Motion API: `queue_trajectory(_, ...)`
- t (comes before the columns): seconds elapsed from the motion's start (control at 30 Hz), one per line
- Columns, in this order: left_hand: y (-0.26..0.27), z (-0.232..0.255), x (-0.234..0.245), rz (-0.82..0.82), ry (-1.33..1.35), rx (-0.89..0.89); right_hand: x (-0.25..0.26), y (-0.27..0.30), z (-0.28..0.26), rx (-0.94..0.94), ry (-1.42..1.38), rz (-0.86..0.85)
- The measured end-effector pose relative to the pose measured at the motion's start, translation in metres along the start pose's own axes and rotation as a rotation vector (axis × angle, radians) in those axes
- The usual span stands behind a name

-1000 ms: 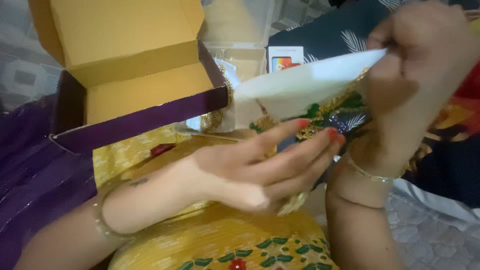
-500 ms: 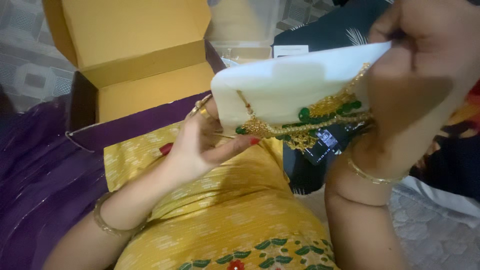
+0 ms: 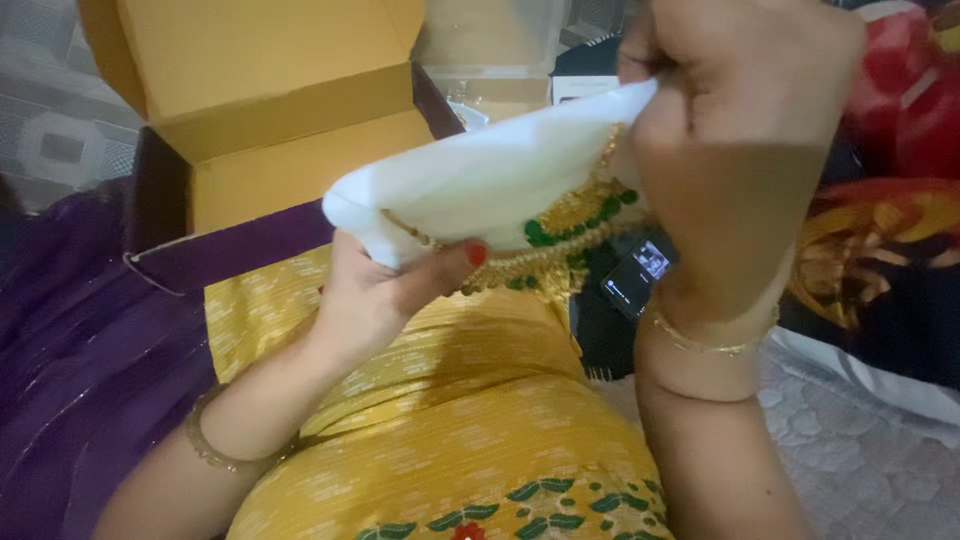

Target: The person opens a purple jewelry box and removes a necklace and matching earrings, then places them into a cardboard box. They then take out a second gold and green beaded necklace set from a white display card, examine it, and place it into the same cardboard box.

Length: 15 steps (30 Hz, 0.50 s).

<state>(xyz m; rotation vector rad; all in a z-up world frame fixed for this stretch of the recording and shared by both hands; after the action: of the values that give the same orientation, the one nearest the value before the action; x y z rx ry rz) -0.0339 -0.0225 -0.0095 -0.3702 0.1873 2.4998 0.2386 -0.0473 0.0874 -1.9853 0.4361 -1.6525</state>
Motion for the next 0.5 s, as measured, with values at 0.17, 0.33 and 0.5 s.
queue_trajectory(0.17,0.000,0.007,0.002,0.060,-0.054,-0.140,0.012,0.012,-0.003,-0.057,-0.029,0.068)
queue_trajectory(0.33,0.006,0.007,0.008,0.143,0.002,-0.115,0.018,0.034,-0.007,-0.133,-0.014,0.094)
queue_trajectory(0.5,0.013,0.011,0.008,0.171,0.139,-0.092,-0.049,0.084,0.009,-0.232,0.326,-0.541)
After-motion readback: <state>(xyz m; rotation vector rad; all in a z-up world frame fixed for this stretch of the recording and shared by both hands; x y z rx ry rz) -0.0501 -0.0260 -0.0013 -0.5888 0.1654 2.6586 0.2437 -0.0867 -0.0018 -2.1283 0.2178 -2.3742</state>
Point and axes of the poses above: each hand's wrist, its own y-axis away from the middle knuckle, its own x-axis out of the back of the hand, z = x × y, the point moved 4 cm from there along -y, towards the middle knuckle, and after that the axes turned 5 degrees about -z, right-handed, at the moved point
